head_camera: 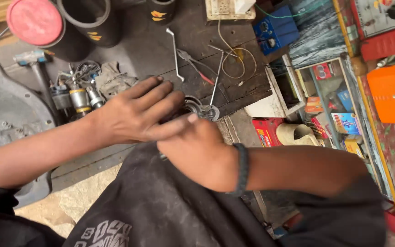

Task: The recorder disassembles and inspects various components of a motorcycle starter motor on a workbench.

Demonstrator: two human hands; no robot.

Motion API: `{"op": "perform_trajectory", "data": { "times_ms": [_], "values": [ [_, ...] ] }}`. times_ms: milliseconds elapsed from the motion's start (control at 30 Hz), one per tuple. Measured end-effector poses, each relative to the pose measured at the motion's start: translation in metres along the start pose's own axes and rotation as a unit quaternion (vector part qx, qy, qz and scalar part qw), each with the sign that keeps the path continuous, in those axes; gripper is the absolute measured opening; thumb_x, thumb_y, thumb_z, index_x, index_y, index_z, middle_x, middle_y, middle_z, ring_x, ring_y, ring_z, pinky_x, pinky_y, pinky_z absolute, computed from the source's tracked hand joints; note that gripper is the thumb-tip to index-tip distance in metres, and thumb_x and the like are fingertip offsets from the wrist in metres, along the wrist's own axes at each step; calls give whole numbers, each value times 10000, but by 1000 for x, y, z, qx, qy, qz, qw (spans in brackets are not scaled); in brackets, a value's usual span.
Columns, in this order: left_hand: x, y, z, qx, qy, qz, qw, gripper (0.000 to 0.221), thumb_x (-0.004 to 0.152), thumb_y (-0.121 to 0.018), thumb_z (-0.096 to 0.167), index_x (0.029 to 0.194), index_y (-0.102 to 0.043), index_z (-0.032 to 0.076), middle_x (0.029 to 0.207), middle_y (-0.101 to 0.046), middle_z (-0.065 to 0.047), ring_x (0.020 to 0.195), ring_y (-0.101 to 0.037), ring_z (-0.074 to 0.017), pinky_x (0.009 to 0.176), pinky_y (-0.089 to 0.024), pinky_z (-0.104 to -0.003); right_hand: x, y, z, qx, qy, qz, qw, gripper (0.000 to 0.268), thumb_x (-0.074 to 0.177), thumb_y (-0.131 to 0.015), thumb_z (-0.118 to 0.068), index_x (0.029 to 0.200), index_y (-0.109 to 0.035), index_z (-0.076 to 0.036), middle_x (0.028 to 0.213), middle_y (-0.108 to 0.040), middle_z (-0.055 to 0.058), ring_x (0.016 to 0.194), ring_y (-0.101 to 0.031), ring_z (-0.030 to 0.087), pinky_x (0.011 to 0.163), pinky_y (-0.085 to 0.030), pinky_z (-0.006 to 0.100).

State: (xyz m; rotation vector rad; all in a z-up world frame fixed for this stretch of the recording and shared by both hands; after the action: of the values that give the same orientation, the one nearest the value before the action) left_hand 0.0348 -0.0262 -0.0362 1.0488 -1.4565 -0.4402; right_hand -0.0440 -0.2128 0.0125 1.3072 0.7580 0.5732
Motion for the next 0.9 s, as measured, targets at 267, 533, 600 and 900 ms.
{"op": "perform_trajectory", "data": {
  "times_ms": [267,533,600,900],
  "values": [
    [-8,1,-16,-8,-3,-6,1000,619,924,-688,199,1469,-401,257,1173,-677,-122,1054,-703,-301,936,-591,-439,-9,-5,-4,34,23,25,999,85,794,-645,-181,813,-707,-126,838,-644,111,683,-599,190,578,-431,376],
    [-22,-7,-40,-65,5,49,997,464,919,-626,324,1311,-464,135,1127,-693,-205,990,-713,-380,893,-606,-514,-2,20,15,199,-10,79,977,215,859,-622,-159,986,-701,-5,651,-669,118,546,-677,290,492,-490,431],
    [-26,-10,-39,-59,-6,94,994,391,1020,-635,236,1337,-433,129,1170,-681,-221,1021,-706,-390,935,-604,-520,15,4,17,273,-40,39,960,188,904,-634,-180,953,-691,-7,634,-656,144,546,-673,327,506,-503,451],
    [-36,-12,-25,-94,-19,173,980,394,1050,-453,260,1319,-393,-22,1028,-721,-271,912,-747,-431,846,-624,-547,0,14,27,467,-41,-30,883,250,919,-662,-206,747,-637,-26,687,-629,201,645,-649,392,601,-515,512]
  ]
}}
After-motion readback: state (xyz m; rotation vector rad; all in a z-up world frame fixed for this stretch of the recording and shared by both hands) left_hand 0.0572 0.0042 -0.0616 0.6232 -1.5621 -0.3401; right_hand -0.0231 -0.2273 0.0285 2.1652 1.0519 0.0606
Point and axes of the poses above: each hand's wrist, its own x-axis towards the middle knuckle, its own y-axis out of the back of the hand, z = x × y, the point moved 1 cm from there along x, towards the middle knuckle
